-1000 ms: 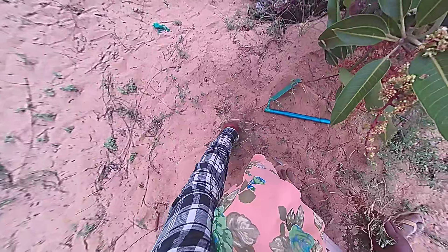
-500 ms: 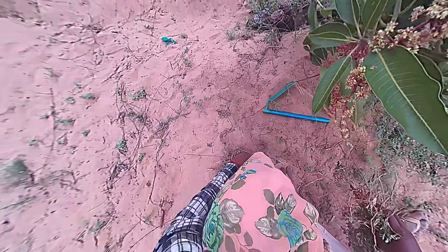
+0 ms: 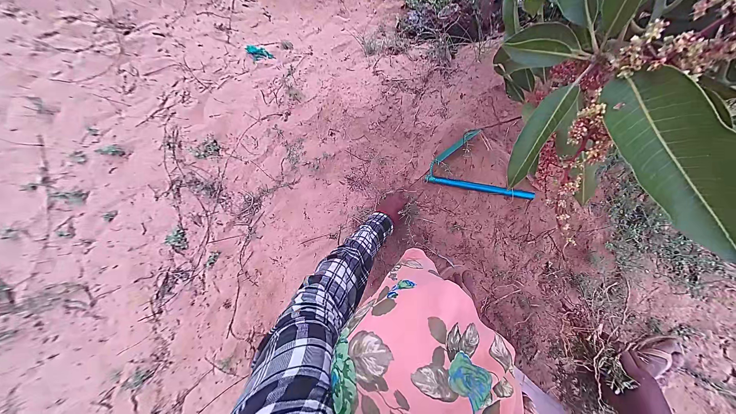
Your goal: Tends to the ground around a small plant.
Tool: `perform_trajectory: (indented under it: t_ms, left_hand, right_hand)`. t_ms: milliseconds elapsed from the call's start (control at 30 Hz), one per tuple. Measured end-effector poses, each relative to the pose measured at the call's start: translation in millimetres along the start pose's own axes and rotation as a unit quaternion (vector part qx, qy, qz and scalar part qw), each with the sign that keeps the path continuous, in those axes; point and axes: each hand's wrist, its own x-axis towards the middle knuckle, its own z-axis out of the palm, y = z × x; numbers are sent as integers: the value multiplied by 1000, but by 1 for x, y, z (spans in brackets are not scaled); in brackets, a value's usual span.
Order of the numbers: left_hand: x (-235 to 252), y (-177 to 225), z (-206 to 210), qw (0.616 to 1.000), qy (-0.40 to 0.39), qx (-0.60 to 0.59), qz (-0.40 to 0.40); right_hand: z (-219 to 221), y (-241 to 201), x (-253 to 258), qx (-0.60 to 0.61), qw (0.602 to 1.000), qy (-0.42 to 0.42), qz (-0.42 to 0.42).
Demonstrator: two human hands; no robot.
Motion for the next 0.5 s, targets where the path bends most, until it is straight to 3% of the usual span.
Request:
perform_trajectory:
  t_ms: [67, 167, 400, 500]
  left_hand:
    - [9, 15, 19, 997, -73, 7, 38]
    - [0, 42, 37, 992, -118, -13, 37]
    - [-55, 33, 27, 986, -75, -138, -54]
    - [-53, 39, 18, 977, -53, -167, -125]
  right_hand:
    - [1, -2, 2, -1, 1000, -3, 5]
    - [0, -7, 5, -1, 1000, -12, 12]
    - [5, -17, 11, -18, 1000, 2, 3]
    - [5, -29, 12, -30, 1000, -3, -6]
